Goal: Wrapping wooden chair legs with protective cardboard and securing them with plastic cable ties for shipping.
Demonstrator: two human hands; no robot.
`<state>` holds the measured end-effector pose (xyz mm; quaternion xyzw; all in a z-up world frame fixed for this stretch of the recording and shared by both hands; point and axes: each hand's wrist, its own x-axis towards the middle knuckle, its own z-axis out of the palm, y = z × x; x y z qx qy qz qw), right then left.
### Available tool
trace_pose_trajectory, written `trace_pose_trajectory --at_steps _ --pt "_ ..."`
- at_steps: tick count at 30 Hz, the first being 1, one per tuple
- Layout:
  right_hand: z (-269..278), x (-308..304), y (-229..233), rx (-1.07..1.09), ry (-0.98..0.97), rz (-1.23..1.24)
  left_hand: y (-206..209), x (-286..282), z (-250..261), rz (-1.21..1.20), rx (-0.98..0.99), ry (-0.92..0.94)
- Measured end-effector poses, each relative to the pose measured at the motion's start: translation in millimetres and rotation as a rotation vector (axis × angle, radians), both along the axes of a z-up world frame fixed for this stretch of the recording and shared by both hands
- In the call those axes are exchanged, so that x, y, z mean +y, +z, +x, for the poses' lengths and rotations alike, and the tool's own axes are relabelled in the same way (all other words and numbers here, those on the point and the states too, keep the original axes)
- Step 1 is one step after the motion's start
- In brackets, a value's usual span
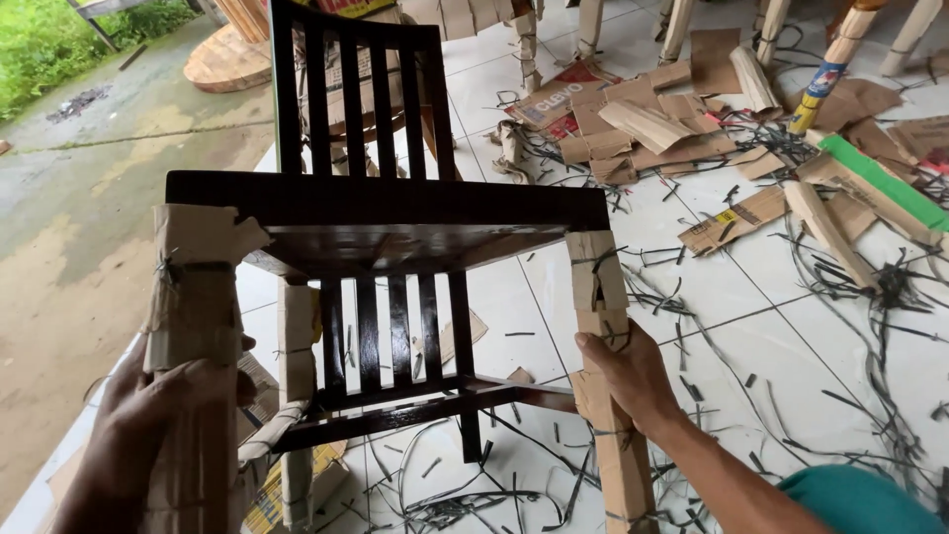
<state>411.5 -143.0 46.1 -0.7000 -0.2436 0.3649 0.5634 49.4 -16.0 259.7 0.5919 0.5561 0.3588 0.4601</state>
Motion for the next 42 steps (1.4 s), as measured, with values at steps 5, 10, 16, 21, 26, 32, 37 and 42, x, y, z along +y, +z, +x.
trace_pose_trajectory --at_steps 5,10,16,21,26,32,37,42 --pt "-11 4 0 0.024 0.136 0.069 -14 4 -33 -0.093 0.198 0.171" --pt "-17 9 -6 0.021 0.231 0.191 -1 2 -32 -0.099 0.473 0.272" --pt "16 3 31 -0.024 0.193 0.150 -69 11 -55 -0.058 0.308 0.260" --pt "35 -3 75 -0.021 0.159 0.063 -110 7 -50 -0.094 0.141 0.267" --pt "40 -6 89 -0.130 0.109 -0.027 -97 -16 -19 -0.108 -0.031 0.289" --pt "39 -17 97 -0.235 0.030 -0.093 -121 -28 -12 -0.105 0.080 0.295" --pt "63 -31 77 -0.338 0.055 0.002 -119 -37 1 -0.112 -0.026 0.256" --pt "88 -44 66 -0.397 0.031 0.010 -128 -42 17 -0.071 -0.019 0.214"
